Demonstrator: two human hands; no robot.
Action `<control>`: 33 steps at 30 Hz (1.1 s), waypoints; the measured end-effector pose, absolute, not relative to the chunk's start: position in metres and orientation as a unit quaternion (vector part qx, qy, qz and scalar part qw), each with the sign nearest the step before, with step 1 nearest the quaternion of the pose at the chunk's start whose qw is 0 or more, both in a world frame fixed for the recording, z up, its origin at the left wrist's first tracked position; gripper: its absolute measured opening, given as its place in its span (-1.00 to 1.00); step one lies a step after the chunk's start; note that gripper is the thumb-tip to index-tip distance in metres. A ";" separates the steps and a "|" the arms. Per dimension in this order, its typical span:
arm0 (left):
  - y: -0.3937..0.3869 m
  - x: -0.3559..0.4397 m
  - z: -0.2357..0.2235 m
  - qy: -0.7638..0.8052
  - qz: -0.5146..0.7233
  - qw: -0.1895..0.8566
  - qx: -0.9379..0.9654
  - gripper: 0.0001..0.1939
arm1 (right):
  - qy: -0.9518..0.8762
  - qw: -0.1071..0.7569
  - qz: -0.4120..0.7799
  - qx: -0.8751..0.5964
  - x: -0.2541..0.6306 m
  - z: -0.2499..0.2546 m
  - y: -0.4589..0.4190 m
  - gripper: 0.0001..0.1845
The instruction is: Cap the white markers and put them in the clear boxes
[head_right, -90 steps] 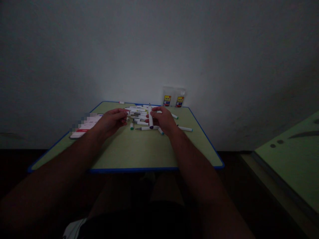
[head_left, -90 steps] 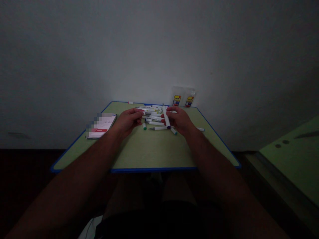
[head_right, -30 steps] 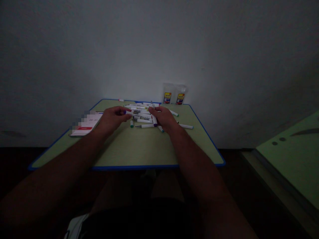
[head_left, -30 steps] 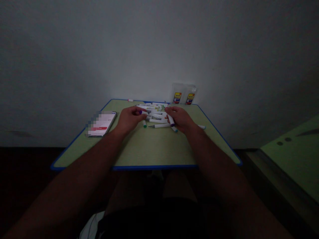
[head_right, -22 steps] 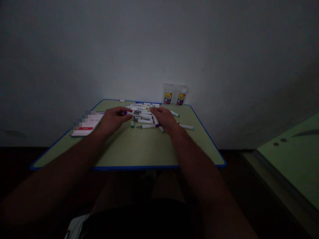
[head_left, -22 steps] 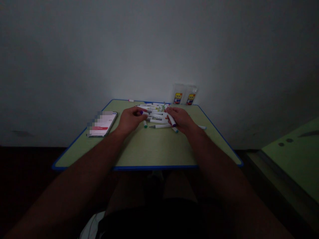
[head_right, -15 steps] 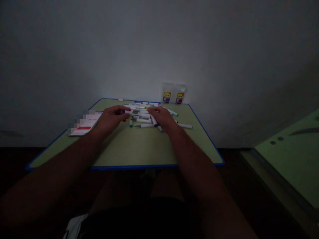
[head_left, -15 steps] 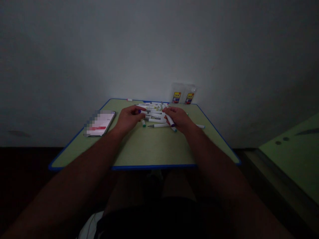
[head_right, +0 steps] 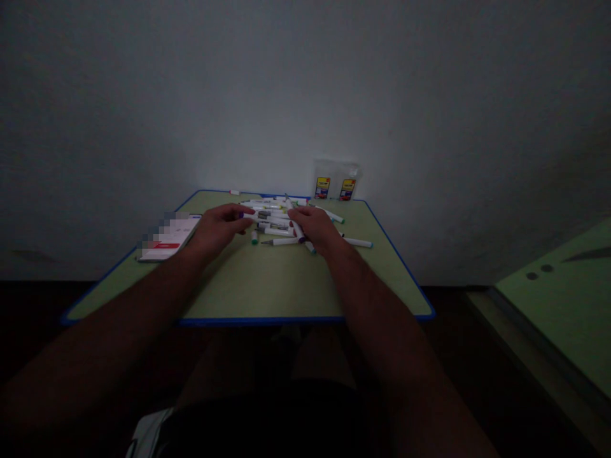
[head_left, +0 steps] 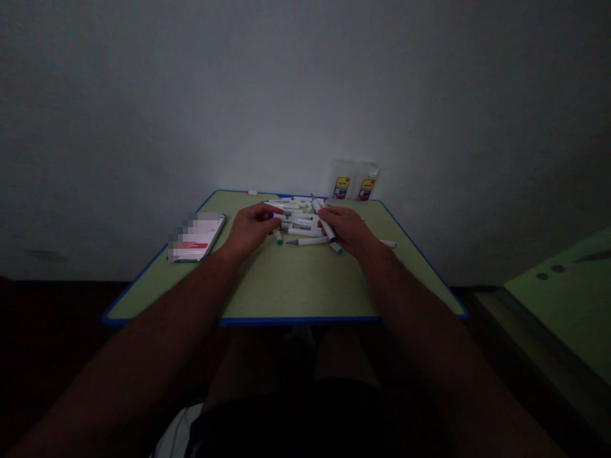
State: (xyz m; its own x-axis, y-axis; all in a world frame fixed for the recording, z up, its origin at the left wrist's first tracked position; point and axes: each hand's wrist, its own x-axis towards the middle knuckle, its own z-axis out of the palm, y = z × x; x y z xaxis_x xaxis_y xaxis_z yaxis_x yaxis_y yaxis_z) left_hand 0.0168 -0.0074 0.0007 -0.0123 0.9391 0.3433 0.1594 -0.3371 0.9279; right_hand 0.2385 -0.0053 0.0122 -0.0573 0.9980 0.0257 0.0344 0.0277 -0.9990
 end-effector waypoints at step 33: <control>-0.002 0.012 0.001 0.463 0.559 0.450 0.520 -0.79 | -0.682 0.394 0.335 -0.518 0.259 0.009 0.001 -0.79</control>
State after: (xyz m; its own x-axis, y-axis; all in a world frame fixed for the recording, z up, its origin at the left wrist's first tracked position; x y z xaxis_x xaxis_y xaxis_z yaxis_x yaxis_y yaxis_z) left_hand 0.0120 -0.0019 0.0011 -0.0539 0.9848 0.1654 -0.0224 -0.1668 0.9857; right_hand 0.2588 0.0013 0.0091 -0.1534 0.9698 0.1897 0.4426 0.2391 -0.8643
